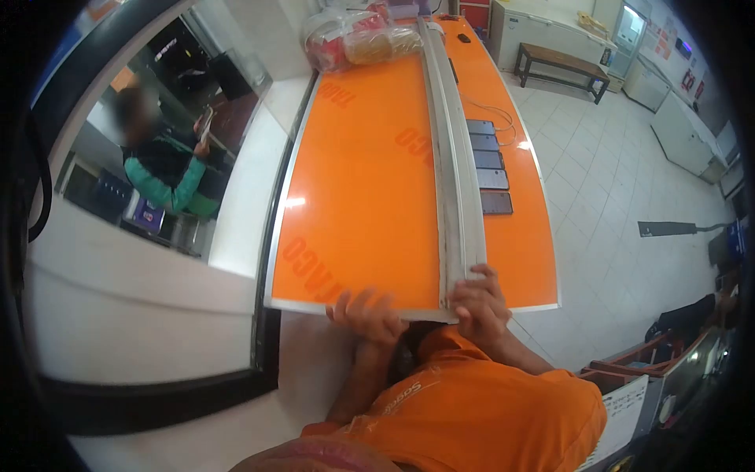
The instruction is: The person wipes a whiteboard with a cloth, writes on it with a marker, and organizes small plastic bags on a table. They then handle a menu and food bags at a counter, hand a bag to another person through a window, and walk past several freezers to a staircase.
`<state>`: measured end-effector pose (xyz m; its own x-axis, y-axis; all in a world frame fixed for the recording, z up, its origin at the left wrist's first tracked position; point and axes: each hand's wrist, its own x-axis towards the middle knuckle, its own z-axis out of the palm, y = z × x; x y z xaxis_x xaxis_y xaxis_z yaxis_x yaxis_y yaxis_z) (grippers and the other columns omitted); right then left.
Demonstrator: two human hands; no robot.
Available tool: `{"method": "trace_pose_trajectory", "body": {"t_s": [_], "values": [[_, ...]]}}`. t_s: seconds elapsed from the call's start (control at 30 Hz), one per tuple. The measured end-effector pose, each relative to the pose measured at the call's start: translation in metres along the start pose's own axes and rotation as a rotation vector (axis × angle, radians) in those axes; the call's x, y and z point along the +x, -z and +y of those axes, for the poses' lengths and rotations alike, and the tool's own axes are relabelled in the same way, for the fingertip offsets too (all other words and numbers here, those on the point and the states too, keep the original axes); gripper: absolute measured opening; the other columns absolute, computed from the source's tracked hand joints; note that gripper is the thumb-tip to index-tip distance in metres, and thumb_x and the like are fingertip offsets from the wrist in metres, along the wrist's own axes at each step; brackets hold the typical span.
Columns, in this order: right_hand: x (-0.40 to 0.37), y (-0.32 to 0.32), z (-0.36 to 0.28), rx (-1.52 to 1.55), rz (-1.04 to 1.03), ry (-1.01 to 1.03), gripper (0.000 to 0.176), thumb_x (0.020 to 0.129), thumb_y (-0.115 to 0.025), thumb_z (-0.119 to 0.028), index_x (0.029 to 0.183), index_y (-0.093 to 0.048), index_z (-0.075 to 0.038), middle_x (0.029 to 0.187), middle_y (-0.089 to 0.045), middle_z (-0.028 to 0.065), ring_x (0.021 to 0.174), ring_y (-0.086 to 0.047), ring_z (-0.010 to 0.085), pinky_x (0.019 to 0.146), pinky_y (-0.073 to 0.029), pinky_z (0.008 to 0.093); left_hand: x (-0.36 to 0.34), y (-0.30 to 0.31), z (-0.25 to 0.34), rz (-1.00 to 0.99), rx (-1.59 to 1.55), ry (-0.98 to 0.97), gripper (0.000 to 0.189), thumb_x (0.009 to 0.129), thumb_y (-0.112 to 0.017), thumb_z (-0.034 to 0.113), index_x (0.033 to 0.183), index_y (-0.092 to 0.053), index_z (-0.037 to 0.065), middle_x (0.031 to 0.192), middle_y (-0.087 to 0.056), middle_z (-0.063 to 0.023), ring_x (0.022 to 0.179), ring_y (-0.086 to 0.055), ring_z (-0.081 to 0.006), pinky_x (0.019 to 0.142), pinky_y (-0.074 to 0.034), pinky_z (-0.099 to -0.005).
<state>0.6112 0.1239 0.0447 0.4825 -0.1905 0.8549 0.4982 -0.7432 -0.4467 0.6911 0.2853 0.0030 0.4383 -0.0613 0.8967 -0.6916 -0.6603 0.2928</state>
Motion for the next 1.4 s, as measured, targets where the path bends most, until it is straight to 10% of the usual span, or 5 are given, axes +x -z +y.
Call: {"method": "trace_pose_trajectory", "body": {"t_s": [0.63, 0.8, 1.4], "values": [[-0.003, 0.004, 0.004, 0.043, -0.079, 0.018, 0.012, 0.089, -0.051, -0.008, 0.078, -0.052, -0.004, 0.082, -0.065, 0.005, 0.078, -0.058, 0.0211, 0.083, -0.042, 0.0582, 0.012, 0.017, -0.007, -0.088, 0.137, -0.272, 0.022, 0.091, -0.035, 0.034, 0.085, -0.054, 0.023, 0.1, -0.05, -0.0013, 0.109, -0.042, -0.0301, 0.104, -0.02, -0.0526], [0.011, -0.005, 0.013, -0.101, -0.029, 0.018, 0.016, 0.091, -0.05, -0.009, 0.078, -0.054, 0.001, 0.078, -0.064, 0.0098, 0.071, -0.06, 0.0222, 0.083, -0.046, 0.0539, 0.006, -0.011, -0.002, -0.002, -0.011, -0.015, 0.019, 0.088, -0.045, 0.036, 0.088, -0.063, 0.028, 0.1, -0.057, 0.0052, 0.109, -0.044, -0.0227, 0.105, -0.019, -0.0452], [0.019, -0.007, 0.021, -0.156, -0.017, 0.017, 0.021, 0.091, -0.044, -0.006, 0.076, -0.055, 0.005, 0.072, -0.062, 0.012, 0.068, -0.06, 0.0274, 0.081, -0.048, 0.052, 0.016, -0.027, 0.002, 0.033, 0.023, 0.006, 0.022, 0.086, -0.048, 0.03, 0.076, -0.066, 0.025, 0.097, -0.057, 0.0042, 0.107, -0.045, -0.0231, 0.105, -0.018, -0.0448]]}}
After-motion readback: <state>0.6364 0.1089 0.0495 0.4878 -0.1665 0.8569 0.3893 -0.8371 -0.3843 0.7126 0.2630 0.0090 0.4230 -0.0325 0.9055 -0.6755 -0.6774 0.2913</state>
